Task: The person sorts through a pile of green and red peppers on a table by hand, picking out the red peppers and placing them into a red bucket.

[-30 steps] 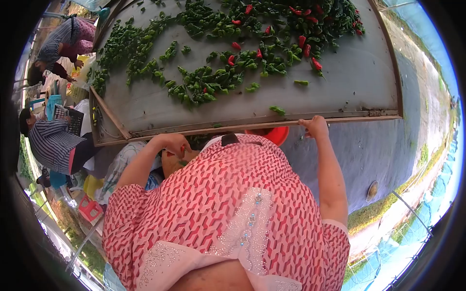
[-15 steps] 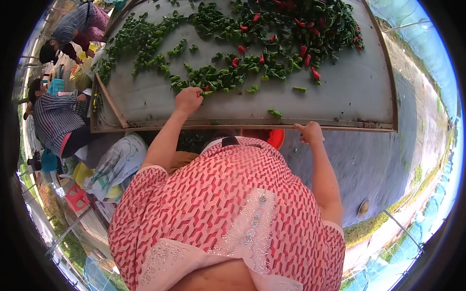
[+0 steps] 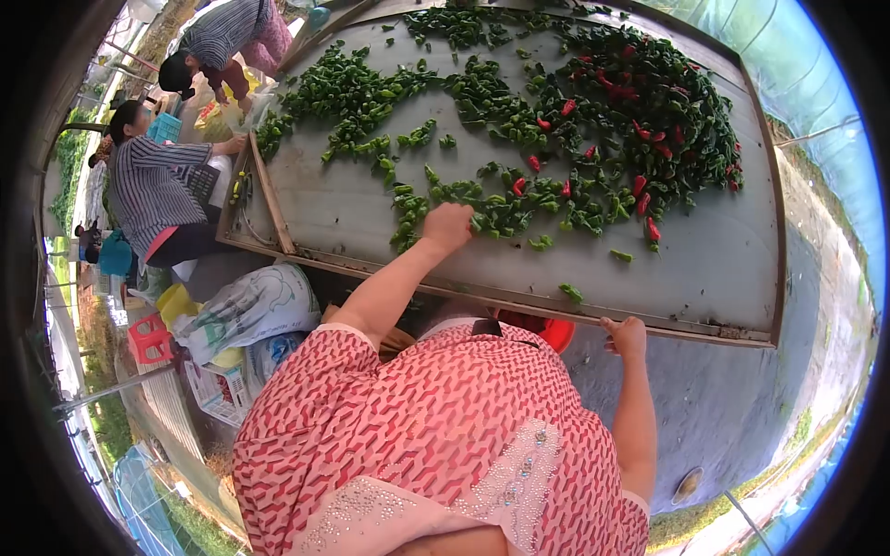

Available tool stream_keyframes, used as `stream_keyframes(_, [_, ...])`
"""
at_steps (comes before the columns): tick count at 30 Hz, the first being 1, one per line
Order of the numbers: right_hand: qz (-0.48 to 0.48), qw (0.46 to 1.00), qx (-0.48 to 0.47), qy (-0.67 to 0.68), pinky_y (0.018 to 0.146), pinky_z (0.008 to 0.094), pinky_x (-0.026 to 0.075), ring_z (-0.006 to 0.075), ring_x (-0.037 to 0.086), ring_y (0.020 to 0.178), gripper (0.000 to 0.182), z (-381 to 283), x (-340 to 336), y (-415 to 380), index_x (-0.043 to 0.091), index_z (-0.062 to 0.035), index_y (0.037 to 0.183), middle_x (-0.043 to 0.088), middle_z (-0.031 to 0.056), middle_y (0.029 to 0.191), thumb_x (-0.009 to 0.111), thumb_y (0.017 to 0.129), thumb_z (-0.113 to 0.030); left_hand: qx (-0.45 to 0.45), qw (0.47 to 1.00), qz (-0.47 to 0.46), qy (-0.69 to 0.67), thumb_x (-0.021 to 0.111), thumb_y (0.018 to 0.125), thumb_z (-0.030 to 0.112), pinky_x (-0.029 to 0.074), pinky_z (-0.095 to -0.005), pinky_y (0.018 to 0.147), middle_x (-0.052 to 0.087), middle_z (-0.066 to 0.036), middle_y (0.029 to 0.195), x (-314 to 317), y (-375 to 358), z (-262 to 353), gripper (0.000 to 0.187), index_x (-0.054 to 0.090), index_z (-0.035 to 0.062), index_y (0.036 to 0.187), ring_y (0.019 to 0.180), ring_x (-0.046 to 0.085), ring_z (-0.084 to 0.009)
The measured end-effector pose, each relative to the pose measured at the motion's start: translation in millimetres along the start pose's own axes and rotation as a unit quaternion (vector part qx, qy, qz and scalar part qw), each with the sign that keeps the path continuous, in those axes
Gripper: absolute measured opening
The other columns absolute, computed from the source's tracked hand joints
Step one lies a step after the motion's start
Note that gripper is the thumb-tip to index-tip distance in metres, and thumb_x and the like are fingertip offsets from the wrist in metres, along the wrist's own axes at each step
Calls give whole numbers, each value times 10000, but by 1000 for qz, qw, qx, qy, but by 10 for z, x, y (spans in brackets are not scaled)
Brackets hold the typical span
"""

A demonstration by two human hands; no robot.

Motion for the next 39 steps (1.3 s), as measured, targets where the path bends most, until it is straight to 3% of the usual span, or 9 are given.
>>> stream_keyframes(9, [-6, 1000, 13, 0, 386, 306, 481, 196, 626, 441, 437, -20, -41, -117, 553, 11, 672, 616, 115, 572, 806, 777, -329, 78, 997, 13, 13, 681, 723, 175, 531, -428, 665, 635, -74, 803, 200, -91, -103, 139, 628, 107, 832, 787, 643, -288])
stream_keyframes(12, [0, 1000, 15, 0, 385, 310, 486, 200, 632, 451, 446, -27, -36, -92, 522, 1, 664, 618, 119, 580, 802, 781, -326, -81, 979, -26, -186, 623, 765, 124, 539, -387, 704, 685, -123, 872, -171, -222, -76, 164, 646, 69, 918, 818, 675, -280])
stream_keyframes(14, [10, 1000, 3, 14, 379, 323, 501, 212, 643, 463, 454, -12, -26, -106, 483, -7, 666, 620, 129, 590, 792, 792, -315, -134, 859, -55, -491, 608, 792, 86, 537, -339, 613, 694, -97, 886, 10, -191, -475, 159, 647, 81, 946, 832, 686, -227])
stream_keyframes(16, [11, 1000, 9, 15, 369, 315, 489, 207, 636, 455, 462, 19, -23, -83, 474, -13, 656, 611, 126, 577, 798, 787, -316, -188, 636, -119, -739, 623, 802, 82, 528, -311, 559, 687, -76, 891, -49, -189, -636, 169, 646, 96, 969, 846, 683, -208])
stream_keyframes(19, [11, 1000, 4, -28, 402, 331, 496, 205, 630, 442, 450, -31, -35, -97, 503, 2, 671, 608, 141, 565, 771, 801, -335, -179, 522, -67, -831, 643, 807, 85, 509, -273, 510, 677, -63, 917, -358, -58, -615, 211, 640, 106, 1017, 833, 681, -213])
stream_keyframes(24, [17, 951, -95, -294, 636, 410, 524, 288, 668, 668, 362, -550, 68, -337, 613, -17, 797, 670, 161, 730, 669, 833, -372, -146, 703, -79, -691, 702, 769, 45, 500, -297, 524, 658, -39, 861, -464, 558, -352, 211, 655, 82, 971, 780, 664, -175])
stream_keyframes(26, [19, 935, -168, -311, 772, 450, 514, 348, 663, 870, 342, -1002, 204, -437, 631, -57, 807, 698, 144, 855, 622, 841, -397, -111, 783, -102, -603, 723, 746, 40, 499, -294, 543, 647, -24, 806, -304, 967, -246, 178, 673, 73, 913, 764, 656, -158])
stream_keyframes(32, [125, 943, -267, -155, 733, 448, 513, 333, 651, 865, 205, -1970, 481, 106, 625, -102, 895, 682, 123, 867, 603, 858, -302, -23, 983, -122, -134, 667, 751, 135, 545, -398, 685, 695, -107, 806, 130, 1522, 468, 132, 705, 71, 860, 821, 688, -297])
stream_keyframes(39, [196, 910, -297, -216, 714, 441, 515, 327, 655, 858, 219, -2697, 507, 881, 637, -98, 896, 678, 120, 867, 617, 856, -313, 10, 993, -120, 11, 607, 789, 133, 550, -434, 751, 670, -132, 995, 244, 1398, 721, 172, 712, 96, 920, 939, 661, -321])
Point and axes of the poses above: each hand's wrist, its own y-axis towards the middle knuckle, its own x-axis out of the palm, z = x × y, the point moved 4 cm from there along y, towards the middle knuckle
